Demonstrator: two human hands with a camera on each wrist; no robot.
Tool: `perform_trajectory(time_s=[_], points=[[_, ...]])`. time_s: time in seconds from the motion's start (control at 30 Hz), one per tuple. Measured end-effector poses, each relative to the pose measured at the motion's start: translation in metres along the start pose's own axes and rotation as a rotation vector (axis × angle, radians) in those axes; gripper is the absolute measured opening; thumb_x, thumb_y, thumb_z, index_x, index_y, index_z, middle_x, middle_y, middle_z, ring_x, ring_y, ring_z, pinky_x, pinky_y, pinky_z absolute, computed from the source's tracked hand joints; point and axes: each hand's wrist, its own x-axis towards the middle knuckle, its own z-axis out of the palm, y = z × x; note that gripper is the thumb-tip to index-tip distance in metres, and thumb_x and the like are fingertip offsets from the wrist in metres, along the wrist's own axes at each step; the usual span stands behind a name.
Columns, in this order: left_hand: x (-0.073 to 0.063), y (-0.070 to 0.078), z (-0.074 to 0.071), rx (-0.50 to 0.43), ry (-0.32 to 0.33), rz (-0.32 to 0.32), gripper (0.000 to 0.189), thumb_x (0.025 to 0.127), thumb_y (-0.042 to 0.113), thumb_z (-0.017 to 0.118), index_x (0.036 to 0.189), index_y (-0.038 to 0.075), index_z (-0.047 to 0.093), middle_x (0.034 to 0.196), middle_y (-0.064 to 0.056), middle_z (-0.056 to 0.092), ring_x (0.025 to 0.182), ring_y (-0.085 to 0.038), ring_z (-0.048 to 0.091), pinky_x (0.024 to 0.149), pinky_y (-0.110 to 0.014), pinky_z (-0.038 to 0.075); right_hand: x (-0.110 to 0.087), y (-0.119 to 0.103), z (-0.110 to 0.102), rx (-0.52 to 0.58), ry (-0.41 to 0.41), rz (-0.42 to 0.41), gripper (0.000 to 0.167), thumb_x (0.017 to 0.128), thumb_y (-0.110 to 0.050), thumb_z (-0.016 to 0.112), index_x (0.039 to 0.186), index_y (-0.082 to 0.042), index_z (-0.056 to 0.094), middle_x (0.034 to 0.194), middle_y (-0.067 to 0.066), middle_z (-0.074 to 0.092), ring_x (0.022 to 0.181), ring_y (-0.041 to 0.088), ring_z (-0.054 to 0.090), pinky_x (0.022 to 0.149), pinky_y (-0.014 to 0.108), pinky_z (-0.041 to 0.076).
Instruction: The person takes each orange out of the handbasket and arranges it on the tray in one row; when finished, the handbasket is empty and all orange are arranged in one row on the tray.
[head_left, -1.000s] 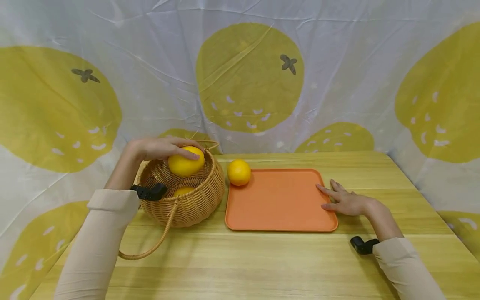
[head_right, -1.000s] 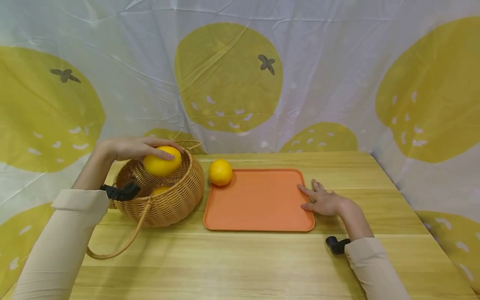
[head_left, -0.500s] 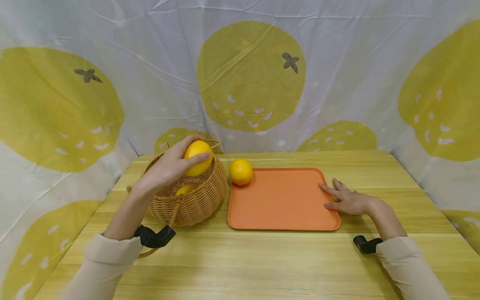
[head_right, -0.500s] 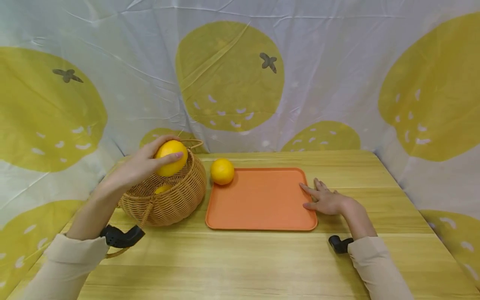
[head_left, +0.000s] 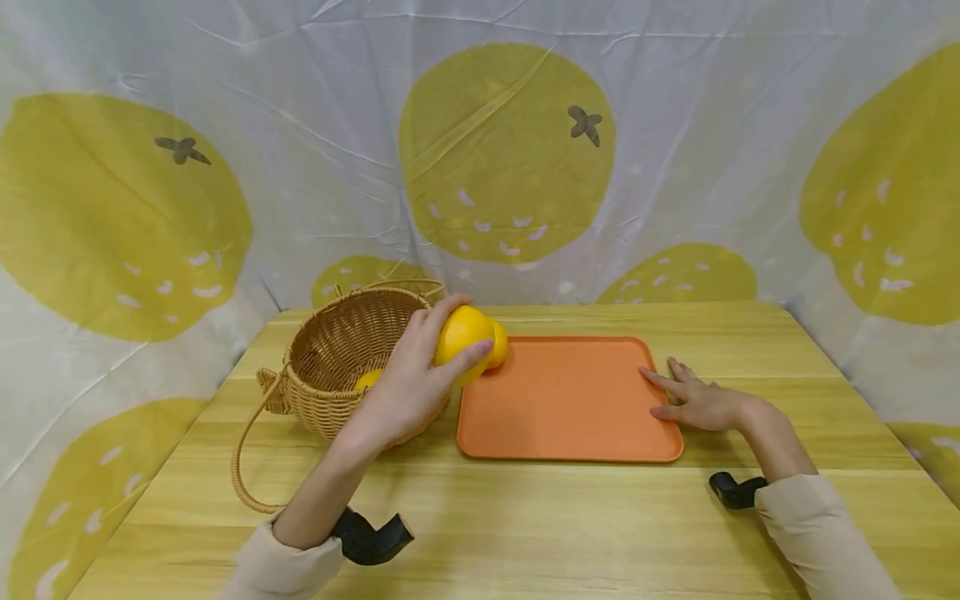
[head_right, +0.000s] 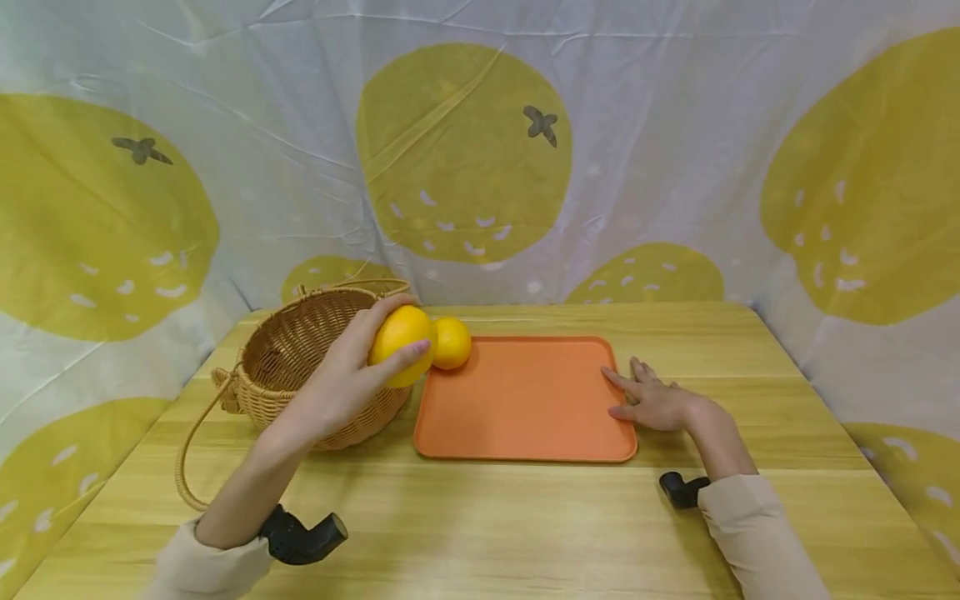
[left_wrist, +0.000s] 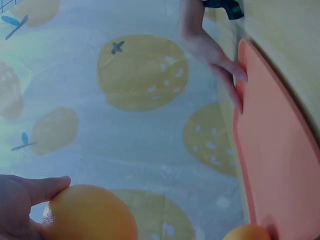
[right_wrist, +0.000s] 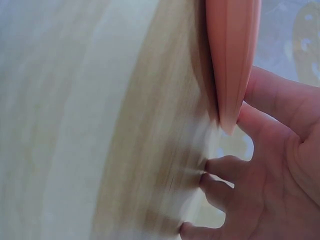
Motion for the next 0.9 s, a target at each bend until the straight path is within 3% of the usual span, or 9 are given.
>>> perform_trajectory(time_s=[0.27, 0.57, 0.63, 0.8, 0.9], points=[[0.018, -0.002, 0.051, -0.076, 0.038, -0.041, 0.061, 0.101, 0.040, 0.067, 0.154, 0.023, 0.043, 0.127, -0.019, 0.048, 0.103, -0.030, 0.056, 0.076, -0.034, 0.054, 0.002, 0.002, -0.001, 0.001, 0.002, -0.010, 0.086, 0.104, -0.046, 0.058, 0.166, -0.004, 0.015, 0.164, 0.039, -0.018, 0.151, 0.059, -0.017, 0.107, 0.085, -0.012], [0.058, -0.012, 0.099, -0.110, 0.005, -0.108, 0.062, 0.104, 0.043, 0.061, 0.157, 0.021, 0.038, 0.143, -0.025, 0.040, 0.125, -0.041, 0.050, 0.101, -0.059, 0.048, 0.001, 0.004, 0.000, 0.004, -0.002, 0.009, 0.086, 0.104, -0.047, 0.058, 0.166, -0.006, 0.014, 0.165, 0.038, -0.018, 0.151, 0.058, -0.018, 0.107, 0.084, -0.012], [0.065, -0.012, 0.108, -0.128, -0.011, -0.114, 0.062, 0.105, 0.043, 0.060, 0.158, 0.022, 0.037, 0.148, -0.027, 0.037, 0.133, -0.044, 0.045, 0.105, -0.062, 0.045, 0.002, 0.009, 0.001, -0.006, 0.003, 0.015, 0.090, 0.102, -0.055, 0.056, 0.167, -0.009, 0.013, 0.166, 0.036, -0.018, 0.153, 0.057, -0.017, 0.108, 0.084, -0.011], [0.083, -0.015, 0.134, -0.141, 0.008, -0.133, 0.061, 0.105, 0.038, 0.060, 0.158, 0.021, 0.036, 0.151, -0.029, 0.032, 0.137, -0.046, 0.041, 0.109, -0.062, 0.042, 0.003, 0.007, 0.001, -0.006, 0.005, 0.008, 0.090, 0.102, -0.056, 0.056, 0.167, -0.009, 0.014, 0.166, 0.036, -0.017, 0.152, 0.057, -0.016, 0.108, 0.084, -0.010], [0.094, -0.020, 0.150, -0.109, 0.035, -0.153, 0.061, 0.104, 0.037, 0.061, 0.157, 0.021, 0.037, 0.148, -0.028, 0.035, 0.134, -0.046, 0.041, 0.108, -0.060, 0.043, -0.001, -0.002, 0.000, -0.010, 0.000, 0.014, 0.085, 0.104, -0.046, 0.057, 0.166, -0.006, 0.015, 0.165, 0.038, -0.016, 0.152, 0.059, -0.016, 0.109, 0.084, -0.010]])
